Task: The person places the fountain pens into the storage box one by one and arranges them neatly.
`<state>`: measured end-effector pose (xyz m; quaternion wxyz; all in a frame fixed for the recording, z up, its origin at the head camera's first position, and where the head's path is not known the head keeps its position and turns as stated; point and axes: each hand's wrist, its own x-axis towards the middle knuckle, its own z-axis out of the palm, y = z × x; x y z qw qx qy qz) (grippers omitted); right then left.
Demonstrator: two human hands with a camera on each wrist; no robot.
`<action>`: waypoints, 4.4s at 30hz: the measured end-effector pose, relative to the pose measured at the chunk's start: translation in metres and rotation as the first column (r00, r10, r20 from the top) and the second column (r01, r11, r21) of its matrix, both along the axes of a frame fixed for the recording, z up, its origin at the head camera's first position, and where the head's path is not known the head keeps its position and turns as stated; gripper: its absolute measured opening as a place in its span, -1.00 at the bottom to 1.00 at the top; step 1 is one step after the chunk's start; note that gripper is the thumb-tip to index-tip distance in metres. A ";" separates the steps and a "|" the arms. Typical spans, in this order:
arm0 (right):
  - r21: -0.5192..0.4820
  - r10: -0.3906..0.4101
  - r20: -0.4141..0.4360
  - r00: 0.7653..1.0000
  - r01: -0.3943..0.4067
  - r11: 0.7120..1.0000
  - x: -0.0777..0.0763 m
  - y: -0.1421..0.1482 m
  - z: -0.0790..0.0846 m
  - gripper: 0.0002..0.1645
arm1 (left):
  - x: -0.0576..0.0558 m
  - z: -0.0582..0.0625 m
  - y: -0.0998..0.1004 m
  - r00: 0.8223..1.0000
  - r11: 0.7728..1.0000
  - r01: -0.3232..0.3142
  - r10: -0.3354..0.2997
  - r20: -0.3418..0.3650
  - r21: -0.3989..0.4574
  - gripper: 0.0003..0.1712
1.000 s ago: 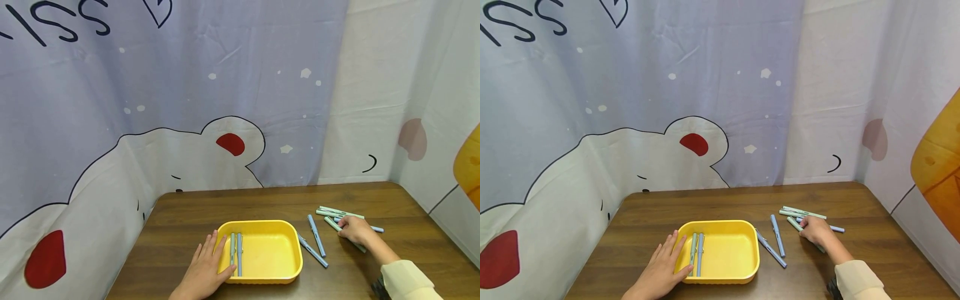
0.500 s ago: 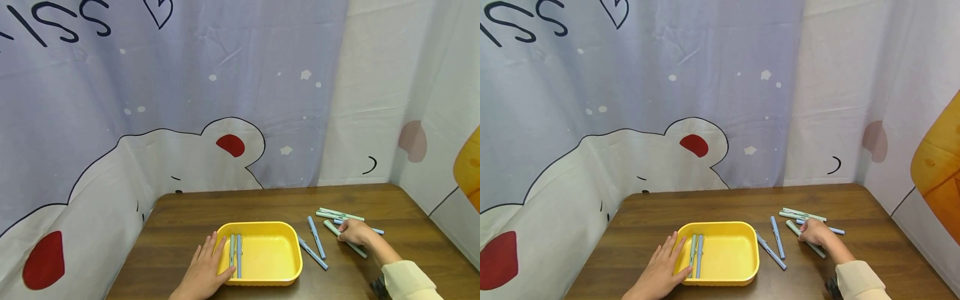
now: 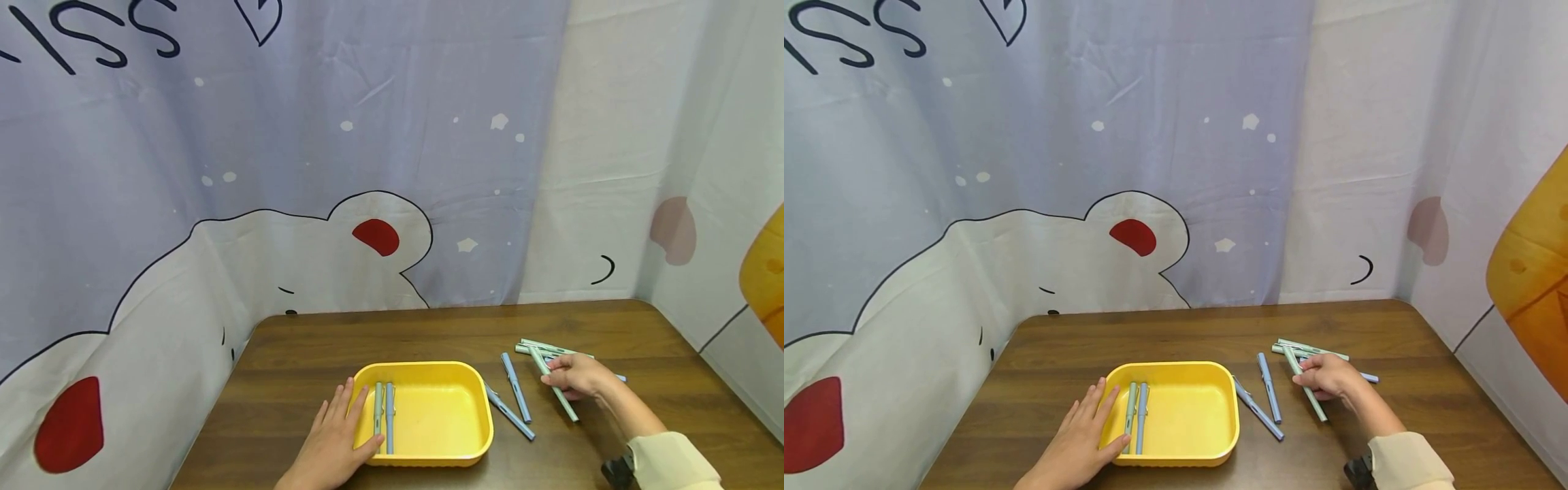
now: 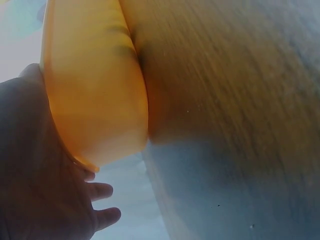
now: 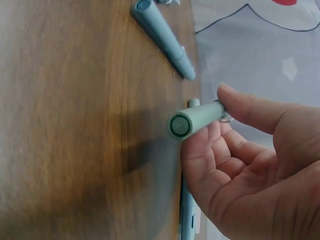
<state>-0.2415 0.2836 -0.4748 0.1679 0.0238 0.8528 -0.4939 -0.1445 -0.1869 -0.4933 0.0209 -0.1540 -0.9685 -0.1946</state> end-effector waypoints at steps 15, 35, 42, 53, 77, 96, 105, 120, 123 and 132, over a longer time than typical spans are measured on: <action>-0.135 -0.050 0.026 0.998 0.053 0.989 0.009 -0.011 0.004 -0.35 | 0.000 -0.001 0.000 1.000 1.000 -0.003 0.003 -0.004 0.005 -0.03; -0.174 -0.060 0.001 0.998 0.059 0.983 0.022 -0.037 0.016 -0.32 | -0.001 -0.003 0.000 1.000 1.000 -0.012 0.012 0.004 -0.008 -0.02; -0.183 -0.043 -0.009 0.999 0.040 0.982 0.026 -0.048 0.020 -0.31 | 0.000 -0.002 -0.001 1.000 1.000 -0.008 0.008 -0.002 -0.022 -0.03; -0.203 -0.026 -0.017 1.000 0.022 0.979 0.027 -0.063 0.024 -0.35 | 0.000 -0.001 -0.001 1.000 0.999 0.002 -0.003 -0.019 -0.045 -0.02; -0.218 0.033 -0.023 0.999 -0.037 0.975 0.033 -0.095 0.031 -0.49 | 0.002 0.003 0.000 1.000 0.998 0.000 -0.002 -0.031 -0.070 -0.04; -0.216 0.055 -0.022 0.998 -0.058 0.975 0.034 -0.126 0.036 -0.50 | 0.002 0.004 0.000 1.000 0.998 0.003 -0.005 -0.022 -0.070 -0.03; -0.238 0.102 -0.041 0.994 -0.109 0.965 0.035 -0.135 0.037 -0.50 | 0.002 0.003 0.000 1.000 0.998 0.005 -0.007 -0.026 -0.063 -0.03; -0.248 0.132 -0.034 0.991 -0.137 0.959 0.039 -0.153 0.034 -0.51 | 0.002 0.002 -0.001 1.000 0.998 0.007 -0.009 -0.028 -0.065 -0.02; -0.254 0.130 -0.027 0.991 -0.133 0.958 0.039 -0.156 0.033 -0.51 | 0.001 0.002 -0.001 0.999 0.998 0.008 -0.010 -0.033 -0.069 -0.02; -0.269 0.127 -0.028 0.992 -0.130 0.954 0.042 -0.167 0.030 -0.60 | 0.001 0.003 -0.001 0.999 0.997 0.010 -0.013 -0.042 -0.073 -0.02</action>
